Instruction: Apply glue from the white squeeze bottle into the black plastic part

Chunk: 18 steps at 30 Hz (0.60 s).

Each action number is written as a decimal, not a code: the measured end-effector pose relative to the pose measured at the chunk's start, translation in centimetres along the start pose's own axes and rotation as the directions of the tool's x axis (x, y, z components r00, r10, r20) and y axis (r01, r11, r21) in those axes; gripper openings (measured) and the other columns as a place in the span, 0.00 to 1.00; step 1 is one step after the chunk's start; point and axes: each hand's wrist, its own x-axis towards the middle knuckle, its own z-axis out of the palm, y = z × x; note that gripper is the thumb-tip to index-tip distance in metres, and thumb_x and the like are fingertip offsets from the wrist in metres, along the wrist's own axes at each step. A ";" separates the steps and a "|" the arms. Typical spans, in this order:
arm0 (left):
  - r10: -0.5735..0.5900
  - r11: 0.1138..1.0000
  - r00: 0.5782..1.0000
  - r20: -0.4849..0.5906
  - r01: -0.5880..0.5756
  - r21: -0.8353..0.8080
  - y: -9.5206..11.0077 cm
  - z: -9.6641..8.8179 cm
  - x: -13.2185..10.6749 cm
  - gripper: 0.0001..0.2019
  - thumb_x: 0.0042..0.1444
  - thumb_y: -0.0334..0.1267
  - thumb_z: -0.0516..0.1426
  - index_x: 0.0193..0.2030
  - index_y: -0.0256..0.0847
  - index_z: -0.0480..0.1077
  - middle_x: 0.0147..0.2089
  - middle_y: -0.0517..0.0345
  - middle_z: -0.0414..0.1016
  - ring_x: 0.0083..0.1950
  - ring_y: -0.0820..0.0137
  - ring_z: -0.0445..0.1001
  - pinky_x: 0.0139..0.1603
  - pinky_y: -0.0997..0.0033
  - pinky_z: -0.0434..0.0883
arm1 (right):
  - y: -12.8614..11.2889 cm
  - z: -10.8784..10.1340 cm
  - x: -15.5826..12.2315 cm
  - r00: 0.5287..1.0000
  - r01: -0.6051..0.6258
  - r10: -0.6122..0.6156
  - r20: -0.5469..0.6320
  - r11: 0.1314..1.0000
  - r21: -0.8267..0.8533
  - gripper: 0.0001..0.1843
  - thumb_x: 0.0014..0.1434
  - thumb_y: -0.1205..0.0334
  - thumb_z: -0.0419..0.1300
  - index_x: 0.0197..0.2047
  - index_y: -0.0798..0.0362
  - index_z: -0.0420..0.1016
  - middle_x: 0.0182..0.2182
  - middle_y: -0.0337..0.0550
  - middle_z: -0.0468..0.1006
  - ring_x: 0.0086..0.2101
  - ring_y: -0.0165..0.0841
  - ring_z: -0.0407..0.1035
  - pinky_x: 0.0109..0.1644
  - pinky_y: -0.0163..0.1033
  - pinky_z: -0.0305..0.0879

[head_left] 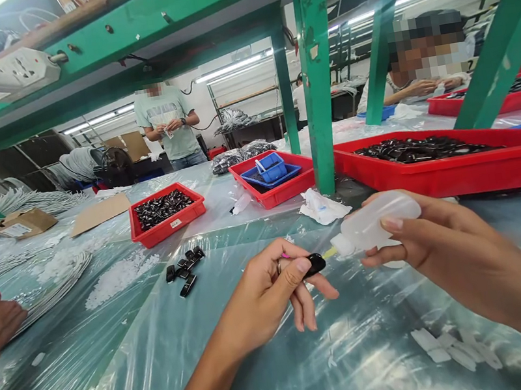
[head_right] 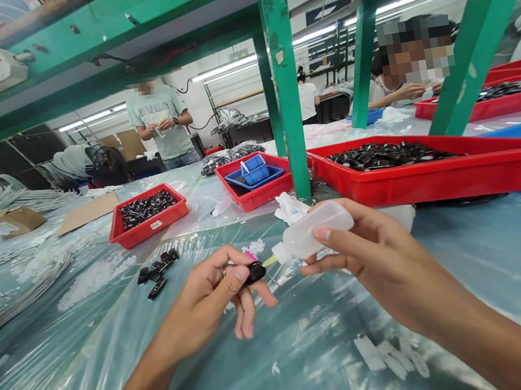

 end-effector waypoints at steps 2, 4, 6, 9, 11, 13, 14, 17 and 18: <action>-0.007 1.000 1.000 -0.009 0.007 -0.002 0.0 0.0 0.0 0.25 0.66 0.60 0.64 0.42 0.38 0.65 0.36 0.50 0.86 0.21 0.79 0.78 0.21 0.85 0.71 | -0.1 0.1 0.0 1.000 0.002 -0.002 -0.010 1.000 0.000 0.14 0.56 0.45 0.77 0.42 0.43 0.89 0.40 0.46 0.86 0.36 0.39 0.80 0.40 0.42 0.87; -0.010 1.000 1.000 -0.007 0.009 -0.004 -0.1 0.0 0.0 0.24 0.66 0.60 0.64 0.42 0.39 0.65 0.37 0.50 0.87 0.21 0.77 0.79 0.21 0.84 0.72 | -0.1 0.2 0.0 1.000 0.000 0.000 -0.013 1.000 -0.006 0.14 0.55 0.45 0.77 0.41 0.43 0.89 0.39 0.46 0.86 0.35 0.39 0.80 0.39 0.41 0.86; -0.008 1.000 1.000 -0.001 0.008 -0.002 -0.1 0.0 -0.1 0.24 0.66 0.60 0.64 0.42 0.39 0.64 0.37 0.50 0.87 0.22 0.77 0.79 0.21 0.84 0.73 | -0.2 0.2 0.0 1.000 0.006 -0.006 -0.012 1.000 -0.012 0.14 0.55 0.45 0.77 0.41 0.43 0.89 0.38 0.46 0.86 0.35 0.39 0.80 0.39 0.41 0.86; -0.002 1.000 1.000 0.002 0.002 0.003 -0.2 -0.1 -0.1 0.23 0.67 0.59 0.63 0.42 0.39 0.65 0.37 0.51 0.87 0.22 0.77 0.79 0.22 0.84 0.72 | -0.3 0.3 0.1 1.000 0.018 -0.018 -0.010 1.000 -0.017 0.13 0.56 0.46 0.77 0.40 0.43 0.89 0.37 0.45 0.85 0.36 0.39 0.80 0.38 0.39 0.86; 0.002 1.000 1.000 0.010 -0.002 0.005 -0.2 -0.1 -0.1 0.23 0.68 0.58 0.63 0.42 0.39 0.65 0.38 0.51 0.87 0.22 0.77 0.79 0.23 0.84 0.73 | -0.4 0.4 0.1 1.000 0.016 -0.016 -0.011 1.000 -0.018 0.13 0.56 0.46 0.77 0.40 0.43 0.89 0.37 0.45 0.85 0.36 0.39 0.80 0.39 0.39 0.86; 0.004 1.000 1.000 0.016 -0.004 0.001 -0.3 -0.1 -0.1 0.23 0.68 0.59 0.63 0.43 0.39 0.65 0.38 0.52 0.86 0.22 0.78 0.79 0.23 0.84 0.72 | -0.4 0.5 0.1 1.000 0.011 -0.012 -0.024 1.000 -0.015 0.14 0.55 0.45 0.77 0.39 0.43 0.89 0.36 0.46 0.85 0.35 0.39 0.80 0.38 0.41 0.86; 0.005 1.000 1.000 0.019 -0.005 0.000 -0.4 -0.1 -0.1 0.23 0.68 0.59 0.62 0.44 0.39 0.65 0.38 0.52 0.86 0.22 0.78 0.79 0.23 0.84 0.72 | -0.5 0.5 0.1 0.999 0.011 -0.012 -0.037 1.000 -0.011 0.15 0.54 0.44 0.78 0.39 0.43 0.90 0.36 0.46 0.85 0.34 0.39 0.80 0.38 0.41 0.86; 0.015 1.000 0.999 0.035 -0.015 0.003 -0.5 -0.1 -0.1 0.23 0.70 0.59 0.61 0.47 0.38 0.66 0.39 0.52 0.85 0.23 0.78 0.79 0.23 0.84 0.73 | -0.4 0.6 0.1 0.997 0.012 -0.011 -0.074 1.000 0.013 0.17 0.50 0.43 0.79 0.38 0.43 0.90 0.34 0.47 0.85 0.33 0.41 0.80 0.36 0.43 0.86; 0.018 1.000 0.999 0.040 -0.018 0.005 -0.5 -0.1 -0.2 0.23 0.70 0.59 0.60 0.47 0.38 0.66 0.40 0.52 0.85 0.23 0.78 0.80 0.23 0.84 0.73 | -0.4 0.6 0.1 0.997 0.012 -0.010 -0.078 1.000 0.021 0.17 0.50 0.43 0.79 0.38 0.43 0.90 0.35 0.48 0.85 0.34 0.42 0.80 0.36 0.43 0.86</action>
